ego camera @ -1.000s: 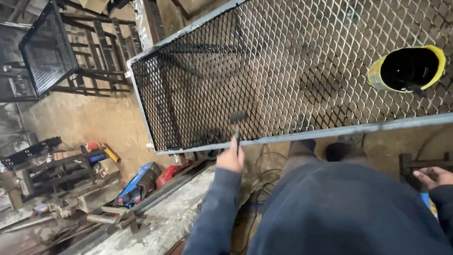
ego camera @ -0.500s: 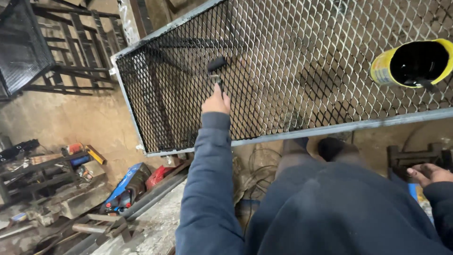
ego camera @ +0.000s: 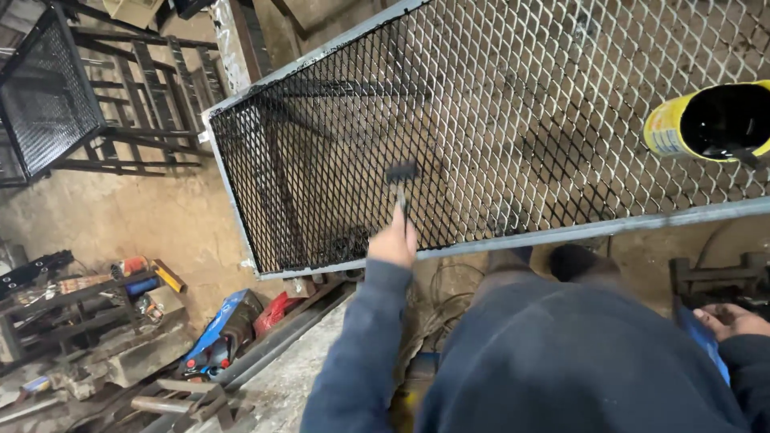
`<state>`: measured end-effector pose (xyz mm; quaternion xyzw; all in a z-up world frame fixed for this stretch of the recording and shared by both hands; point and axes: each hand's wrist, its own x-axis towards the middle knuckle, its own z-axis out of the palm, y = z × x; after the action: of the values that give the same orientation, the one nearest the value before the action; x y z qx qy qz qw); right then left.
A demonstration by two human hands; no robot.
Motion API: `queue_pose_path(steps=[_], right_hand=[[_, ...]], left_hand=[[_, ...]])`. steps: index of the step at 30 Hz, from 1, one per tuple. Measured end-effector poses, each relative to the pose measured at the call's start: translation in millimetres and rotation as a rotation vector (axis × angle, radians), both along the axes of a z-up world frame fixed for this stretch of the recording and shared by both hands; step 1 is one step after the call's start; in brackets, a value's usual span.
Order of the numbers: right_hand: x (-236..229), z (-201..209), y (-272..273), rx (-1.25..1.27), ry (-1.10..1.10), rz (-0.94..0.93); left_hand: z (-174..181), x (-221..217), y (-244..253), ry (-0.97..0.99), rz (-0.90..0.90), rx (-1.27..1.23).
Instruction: Painting a metal mesh grate using a small paint roller.
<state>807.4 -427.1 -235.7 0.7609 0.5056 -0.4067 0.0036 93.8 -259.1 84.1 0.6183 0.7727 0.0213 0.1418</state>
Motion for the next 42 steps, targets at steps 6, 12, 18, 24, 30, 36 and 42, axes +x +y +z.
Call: queue_pose_path(steps=[6, 12, 18, 24, 30, 36, 42], right_hand=[[24.3, -13.3, -21.9, 0.121, 0.227, -0.193], [12.3, 13.1, -24.0, -0.05, -0.019, -0.055], [-24.0, 34.9, 21.3, -0.261, -0.342, 0.219], [-51.5, 73.9, 78.6, -0.205, -0.18, 0.215], [-63.5, 114.4, 90.1, -0.088, -0.091, 0.171], [-22.0, 70.0, 35.5, -0.073, -0.129, 0.105], [-10.4, 47.9, -9.6, -0.207, -0.422, 0.153]], left_hand=[[-52.7, -43.1, 183.9, 0.093, 0.104, 0.01], [-21.3, -40.2, 155.2, 0.051, 0.02, -0.008], [24.3, -33.4, -36.4, -0.041, -0.093, -0.143], [31.9, -128.5, -103.1, 0.01, -0.298, -0.097], [30.8, -125.5, -42.2, -0.126, -0.49, -0.032], [22.4, -68.4, -8.8, -0.185, -0.582, -0.124], [40.1, -122.4, -44.5, -0.09, -0.56, -0.136]])
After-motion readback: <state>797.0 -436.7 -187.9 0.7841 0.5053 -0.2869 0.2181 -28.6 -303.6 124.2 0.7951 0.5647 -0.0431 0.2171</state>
